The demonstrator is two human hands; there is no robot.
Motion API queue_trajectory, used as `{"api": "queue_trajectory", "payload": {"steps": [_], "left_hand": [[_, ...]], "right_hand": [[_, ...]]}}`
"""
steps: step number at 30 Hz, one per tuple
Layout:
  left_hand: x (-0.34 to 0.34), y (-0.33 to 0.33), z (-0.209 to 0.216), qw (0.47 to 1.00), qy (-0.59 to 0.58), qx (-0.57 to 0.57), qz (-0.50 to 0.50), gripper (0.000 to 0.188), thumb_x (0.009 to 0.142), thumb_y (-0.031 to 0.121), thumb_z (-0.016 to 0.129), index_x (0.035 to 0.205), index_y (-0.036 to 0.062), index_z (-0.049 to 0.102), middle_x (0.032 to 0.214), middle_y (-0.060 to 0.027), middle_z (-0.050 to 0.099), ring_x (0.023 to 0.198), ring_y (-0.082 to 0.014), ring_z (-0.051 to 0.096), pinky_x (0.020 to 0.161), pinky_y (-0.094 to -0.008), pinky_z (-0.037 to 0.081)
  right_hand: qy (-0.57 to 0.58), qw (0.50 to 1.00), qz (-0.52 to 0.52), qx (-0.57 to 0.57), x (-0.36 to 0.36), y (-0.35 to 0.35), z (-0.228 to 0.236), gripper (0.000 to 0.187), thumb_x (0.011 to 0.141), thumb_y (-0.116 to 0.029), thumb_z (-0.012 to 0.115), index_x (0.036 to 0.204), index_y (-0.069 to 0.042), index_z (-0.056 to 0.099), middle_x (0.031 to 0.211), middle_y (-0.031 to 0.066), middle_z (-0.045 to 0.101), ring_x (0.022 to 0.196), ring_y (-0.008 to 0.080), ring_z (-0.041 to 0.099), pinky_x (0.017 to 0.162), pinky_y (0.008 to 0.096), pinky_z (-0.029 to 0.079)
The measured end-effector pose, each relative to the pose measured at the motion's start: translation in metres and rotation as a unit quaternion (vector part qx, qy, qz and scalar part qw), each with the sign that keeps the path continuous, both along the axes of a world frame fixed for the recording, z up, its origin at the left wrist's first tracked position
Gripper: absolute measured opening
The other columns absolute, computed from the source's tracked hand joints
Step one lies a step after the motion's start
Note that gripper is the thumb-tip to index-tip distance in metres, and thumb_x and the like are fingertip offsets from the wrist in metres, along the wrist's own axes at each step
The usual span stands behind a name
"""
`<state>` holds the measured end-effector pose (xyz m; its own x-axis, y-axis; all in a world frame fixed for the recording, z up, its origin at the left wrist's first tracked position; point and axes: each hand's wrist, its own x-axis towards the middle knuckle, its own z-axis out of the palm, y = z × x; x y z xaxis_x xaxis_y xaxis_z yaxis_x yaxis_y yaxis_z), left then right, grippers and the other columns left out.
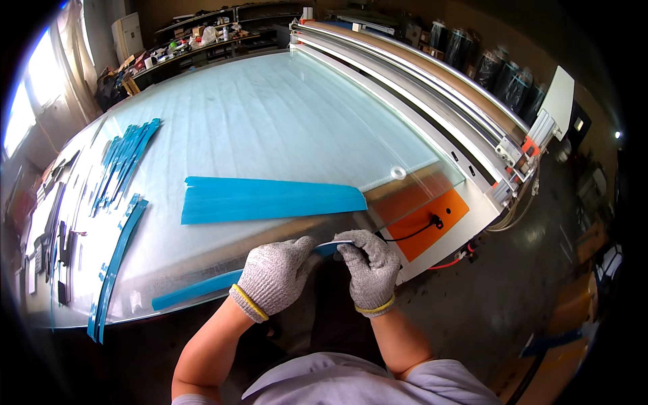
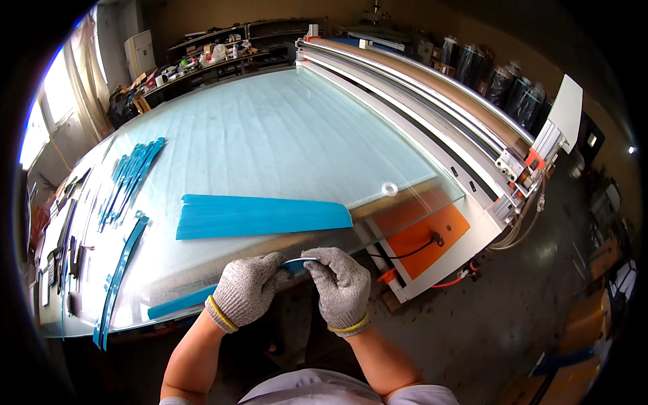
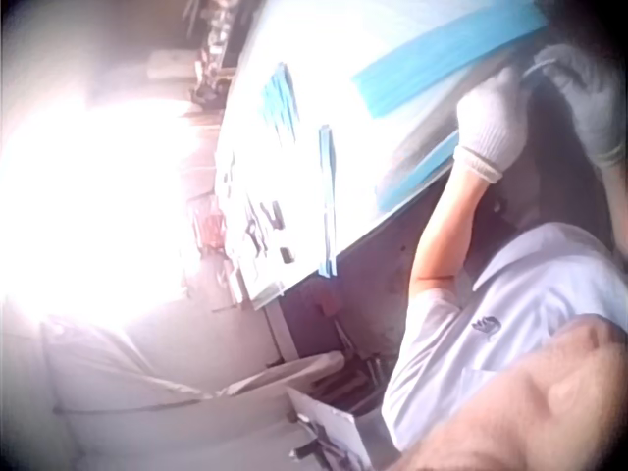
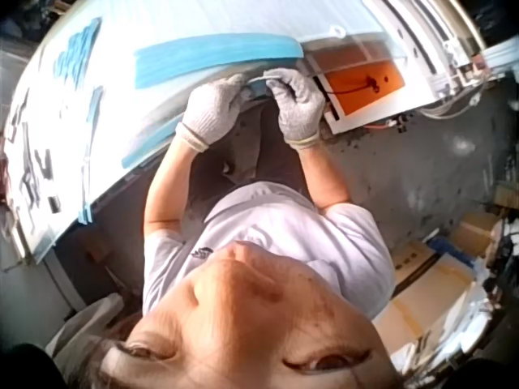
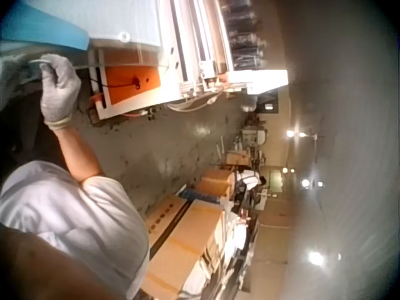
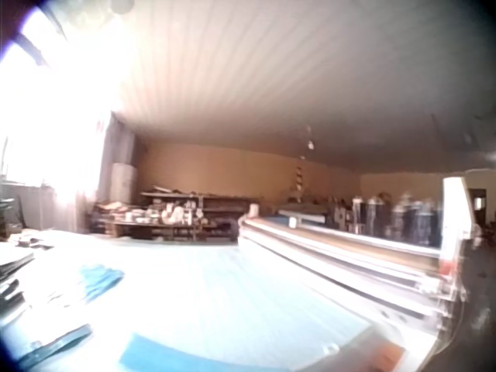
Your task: The person applies white tape to the edges of long, blue plastic strips. They pick up a strip, align the tape along the edge, and smooth it down with their gloved fingers. The person repeats this process for multiple strips, stacking the finished pieces on a glass table.
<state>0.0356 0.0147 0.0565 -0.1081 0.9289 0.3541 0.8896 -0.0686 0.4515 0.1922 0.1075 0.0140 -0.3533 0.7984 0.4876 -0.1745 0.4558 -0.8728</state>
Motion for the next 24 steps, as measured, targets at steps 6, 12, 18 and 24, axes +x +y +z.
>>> {"api": "queue_trajectory", "payload": {"steps": [6, 12, 18, 24], "left_hand": [[-0.005, -0.004, 0.001, 1.000, 0.027, -0.010, 0.009, 0.020, 0.093, 0.025, 0.067, 0.093, 0.0050, 0.067, 0.072, -0.0197, 0.065, 0.068, -0.0421, 0.065, 0.061, -0.0502, 0.051], [-0.005, -0.009, -0.001, 0.998, 0.062, 0.003, 0.006, 0.025, 0.095, 0.032, 0.064, 0.087, 0.0076, 0.062, 0.070, -0.0162, 0.067, 0.066, -0.0384, 0.067, 0.059, -0.0498, 0.051], [-0.001, -0.013, -0.005, 0.997, 0.076, 0.016, 0.025, 0.025, 0.094, 0.031, 0.065, 0.083, 0.0087, 0.060, 0.069, -0.0150, 0.066, 0.064, -0.0374, 0.067, 0.058, -0.0489, 0.051], [0.000, -0.012, -0.013, 0.996, 0.076, 0.034, 0.030, 0.024, 0.092, 0.030, 0.068, 0.081, 0.0094, 0.059, 0.068, -0.0134, 0.065, 0.063, -0.0365, 0.066, 0.058, -0.0479, 0.051]], "right_hand": [[0.012, 1.000, -0.009, 0.003, -0.007, -0.011, -0.001, 0.014, 0.090, 0.005, 0.070, 0.103, 0.001, 0.072, 0.095, 0.0103, 0.074, 0.085, 0.0156, 0.070, 0.077, 0.0279, 0.055], [0.081, 0.995, 0.009, -0.059, -0.013, -0.020, -0.011, 0.022, 0.092, 0.005, 0.069, 0.114, 0.003, 0.069, 0.111, 0.0128, 0.072, 0.093, 0.0176, 0.070, 0.084, 0.0270, 0.057], [0.027, 0.994, -0.059, 0.086, -0.016, -0.026, -0.016, 0.039, 0.091, 0.008, 0.065, 0.129, 0.005, 0.061, 0.122, 0.0160, 0.069, 0.105, 0.0234, 0.069, 0.088, 0.0310, 0.057], [-0.002, 0.985, -0.081, 0.150, -0.013, -0.030, -0.016, 0.045, 0.089, 0.009, 0.064, 0.133, 0.005, 0.059, 0.123, 0.0202, 0.067, 0.110, 0.0313, 0.067, 0.091, 0.0361, 0.056]]}}
